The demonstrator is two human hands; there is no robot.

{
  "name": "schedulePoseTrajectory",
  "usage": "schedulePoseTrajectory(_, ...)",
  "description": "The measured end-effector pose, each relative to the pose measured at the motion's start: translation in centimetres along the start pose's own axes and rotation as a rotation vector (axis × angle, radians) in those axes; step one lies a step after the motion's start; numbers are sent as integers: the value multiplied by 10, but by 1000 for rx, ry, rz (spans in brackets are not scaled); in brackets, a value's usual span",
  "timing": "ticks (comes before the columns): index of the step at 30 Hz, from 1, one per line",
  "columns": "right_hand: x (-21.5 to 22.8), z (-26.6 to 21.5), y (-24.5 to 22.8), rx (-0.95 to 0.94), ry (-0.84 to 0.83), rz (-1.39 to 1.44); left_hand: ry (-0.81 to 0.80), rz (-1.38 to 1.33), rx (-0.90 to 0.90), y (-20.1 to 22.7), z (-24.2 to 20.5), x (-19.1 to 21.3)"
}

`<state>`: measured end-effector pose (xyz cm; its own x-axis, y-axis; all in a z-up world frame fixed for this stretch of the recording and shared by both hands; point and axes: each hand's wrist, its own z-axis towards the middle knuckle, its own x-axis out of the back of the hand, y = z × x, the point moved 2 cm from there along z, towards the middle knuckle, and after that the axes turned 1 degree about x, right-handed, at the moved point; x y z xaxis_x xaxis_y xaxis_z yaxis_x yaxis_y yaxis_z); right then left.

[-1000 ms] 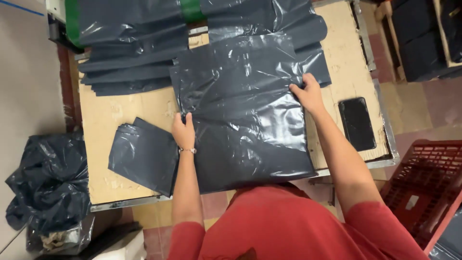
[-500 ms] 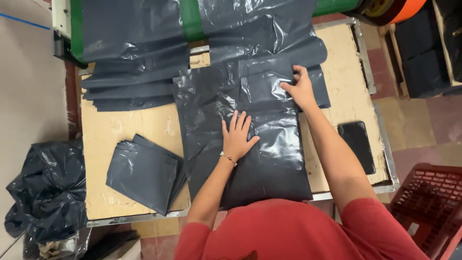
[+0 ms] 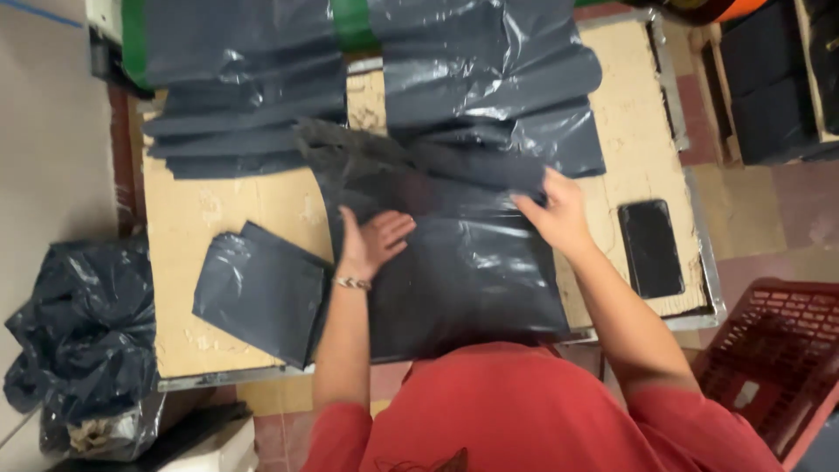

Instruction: The person repeatedly folds black plastic bags on a wooden table and places the folded bags into a red basket. The person handles the bags one at a time, unfolding them, folding them into smaller rectangles, and stacking them in the basket.

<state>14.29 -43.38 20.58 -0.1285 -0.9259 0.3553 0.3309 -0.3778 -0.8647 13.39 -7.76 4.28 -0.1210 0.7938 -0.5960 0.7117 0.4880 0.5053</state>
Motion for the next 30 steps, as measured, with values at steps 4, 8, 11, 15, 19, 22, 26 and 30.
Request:
schedulePoseTrajectory(4, 29, -96, -16, -24, -193, -36, 47, -268, 19, 8, -30, 53)
schedulePoseTrajectory(8, 45, -170, 35, 36, -199, -242, 284, -160, -209, 18, -28, 89)
schedulePoseTrajectory(11, 40, -204, 53, 41, -170, -346, 64, -127, -196, 22, -41, 84)
schedulePoseTrajectory(15, 37, -231, 63, 42, -169, -487, 93, -110, -220, -2, -46, 89)
schedulePoseTrajectory(19, 36, -254, 66, -4, -246, -691, 485, 836, -621, -17, -136, 19)
schedulePoseTrajectory(22, 35, -262, 50, -75, -359, -813, 357, 1661, -876, -73, -179, 9)
schedulePoseTrajectory(26, 28, -269, 31, -194, -553, -1118, 26, 2295, -1128, -141, -198, 52)
schedulePoseTrajectory(30, 15, -265, 40, -190, -558, -1274, -30, 2257, -1310, -119, -176, 76)
